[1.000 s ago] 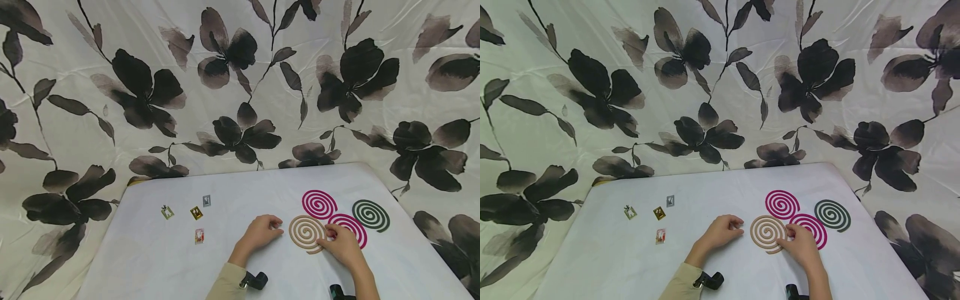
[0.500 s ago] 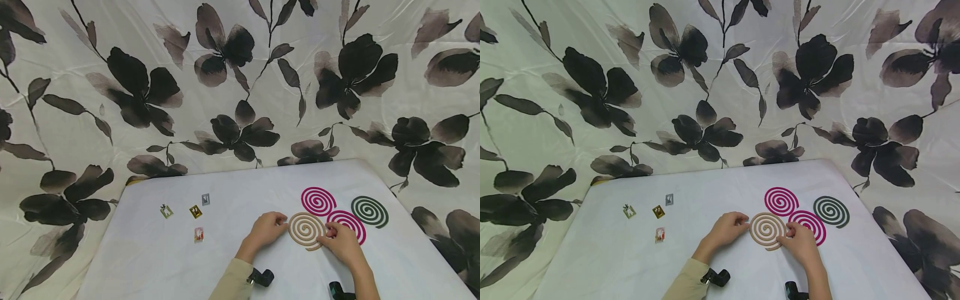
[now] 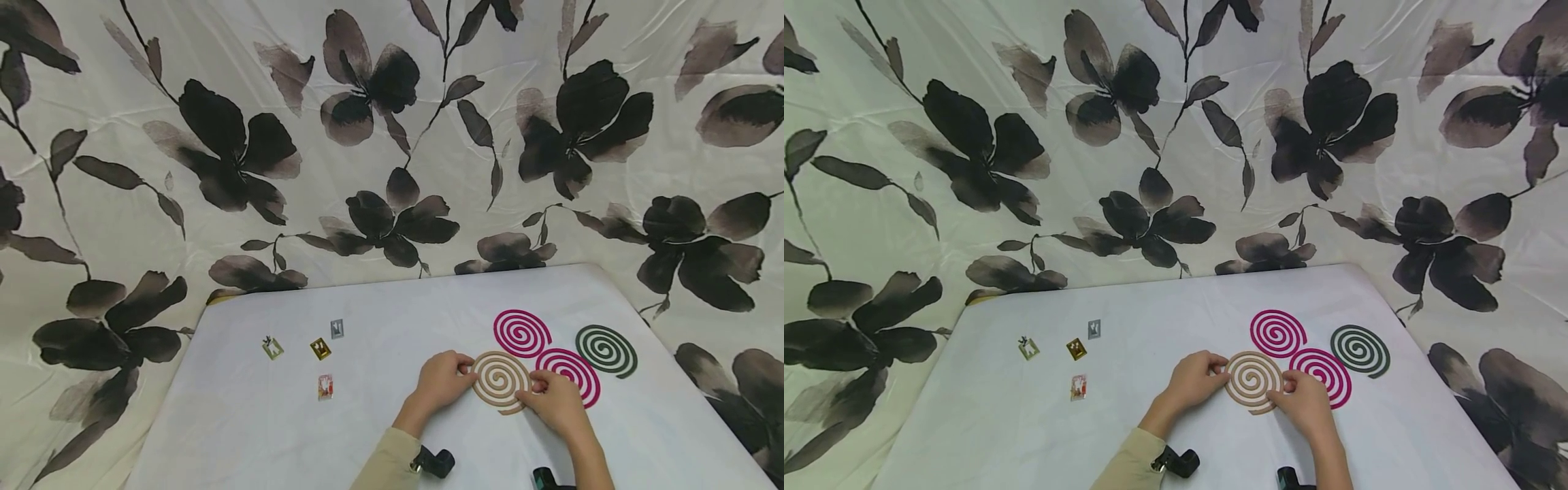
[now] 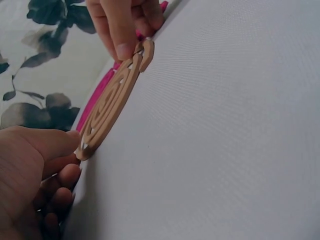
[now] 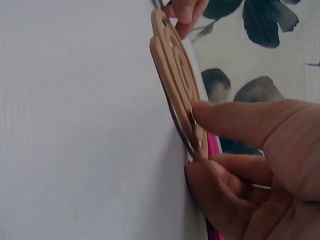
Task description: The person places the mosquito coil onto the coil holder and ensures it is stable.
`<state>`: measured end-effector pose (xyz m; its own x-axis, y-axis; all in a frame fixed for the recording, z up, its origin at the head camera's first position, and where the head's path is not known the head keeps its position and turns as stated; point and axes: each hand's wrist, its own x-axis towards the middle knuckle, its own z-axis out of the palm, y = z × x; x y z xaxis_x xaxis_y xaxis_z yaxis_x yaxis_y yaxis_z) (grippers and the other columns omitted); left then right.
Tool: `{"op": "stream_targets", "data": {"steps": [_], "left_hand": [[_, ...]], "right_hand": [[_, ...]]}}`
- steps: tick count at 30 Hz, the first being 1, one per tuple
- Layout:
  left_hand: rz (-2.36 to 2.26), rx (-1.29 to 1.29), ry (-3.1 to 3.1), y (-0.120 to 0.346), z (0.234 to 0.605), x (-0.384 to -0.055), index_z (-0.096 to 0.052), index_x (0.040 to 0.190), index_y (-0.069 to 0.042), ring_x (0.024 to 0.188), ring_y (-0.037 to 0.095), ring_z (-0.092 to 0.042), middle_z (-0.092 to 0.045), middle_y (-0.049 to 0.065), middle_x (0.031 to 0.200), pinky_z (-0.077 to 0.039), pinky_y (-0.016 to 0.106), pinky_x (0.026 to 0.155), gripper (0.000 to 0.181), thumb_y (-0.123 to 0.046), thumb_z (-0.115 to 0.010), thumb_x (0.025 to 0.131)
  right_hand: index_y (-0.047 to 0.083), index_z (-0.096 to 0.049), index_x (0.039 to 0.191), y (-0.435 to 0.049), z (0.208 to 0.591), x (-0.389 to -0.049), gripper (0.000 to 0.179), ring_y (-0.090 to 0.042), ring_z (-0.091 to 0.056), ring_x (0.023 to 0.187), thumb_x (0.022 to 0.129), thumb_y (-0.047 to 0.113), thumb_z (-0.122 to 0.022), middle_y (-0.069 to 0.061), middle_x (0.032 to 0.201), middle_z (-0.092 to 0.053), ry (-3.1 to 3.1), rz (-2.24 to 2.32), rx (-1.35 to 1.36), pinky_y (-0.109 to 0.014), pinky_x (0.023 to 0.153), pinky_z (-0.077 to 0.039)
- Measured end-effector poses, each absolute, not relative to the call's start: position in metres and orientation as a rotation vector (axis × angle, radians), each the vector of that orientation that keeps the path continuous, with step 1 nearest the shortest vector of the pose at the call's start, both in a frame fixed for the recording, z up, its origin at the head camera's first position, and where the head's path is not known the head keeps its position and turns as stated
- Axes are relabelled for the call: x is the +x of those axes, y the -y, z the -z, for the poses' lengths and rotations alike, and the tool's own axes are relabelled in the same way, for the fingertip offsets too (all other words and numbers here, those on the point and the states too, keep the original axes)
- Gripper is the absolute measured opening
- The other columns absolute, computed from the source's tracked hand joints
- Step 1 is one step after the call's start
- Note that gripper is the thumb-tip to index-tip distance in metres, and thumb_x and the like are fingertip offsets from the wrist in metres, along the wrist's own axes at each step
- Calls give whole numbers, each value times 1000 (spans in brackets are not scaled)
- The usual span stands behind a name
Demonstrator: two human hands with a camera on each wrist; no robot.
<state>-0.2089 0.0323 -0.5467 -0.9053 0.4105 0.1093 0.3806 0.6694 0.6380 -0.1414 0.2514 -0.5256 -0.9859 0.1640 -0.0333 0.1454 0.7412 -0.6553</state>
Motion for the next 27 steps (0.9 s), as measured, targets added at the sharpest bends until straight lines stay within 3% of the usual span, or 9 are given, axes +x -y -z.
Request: {"op": "stream_targets", "data": {"steps": [5, 11, 19, 27], "left_hand": [[-1115, 654, -2856, -33, 547, -204, -75, 102, -12, 62, -1, -45, -59, -14, 76, -39, 19, 59, 22, -27, -73, 86], [-1320, 564, -2788, -31, 547, -201, -73, 104, -8, 65, -4, -54, -65, -13, 78, -45, 19, 61, 22, -21, -74, 85], [-1486, 515, -2735, -27, 549, -203, -75, 96, -7, 67, -4, -61, -69, -10, 76, -49, 17, 62, 16, -16, -76, 83], [-1721, 463, -2573, -22, 550, -204, -74, 95, -5, 66, 0, -62, -69, -7, 75, -51, 19, 59, 14, -13, -77, 83]], "right_hand": [[-12, -65, 108, -245, 525, -140, 53, -20, -55, 70, 74, 25, -82, -2, 73, -59, 2891, -1080, -348, -37, 62, -44], [-11, -65, 109, -237, 526, -139, 54, -26, -64, 79, 75, 27, -81, -9, 81, -69, 2826, -1157, -437, -44, 71, -49], [-9, -65, 107, -229, 526, -140, 48, -23, -62, 80, 77, 25, -81, -9, 85, -68, 2743, -1307, -498, -37, 72, -46], [-9, -58, 110, -219, 529, -142, 37, -15, -63, 65, 84, 13, -74, -16, 90, -67, 2483, -1631, -571, -26, 57, -54]]}}
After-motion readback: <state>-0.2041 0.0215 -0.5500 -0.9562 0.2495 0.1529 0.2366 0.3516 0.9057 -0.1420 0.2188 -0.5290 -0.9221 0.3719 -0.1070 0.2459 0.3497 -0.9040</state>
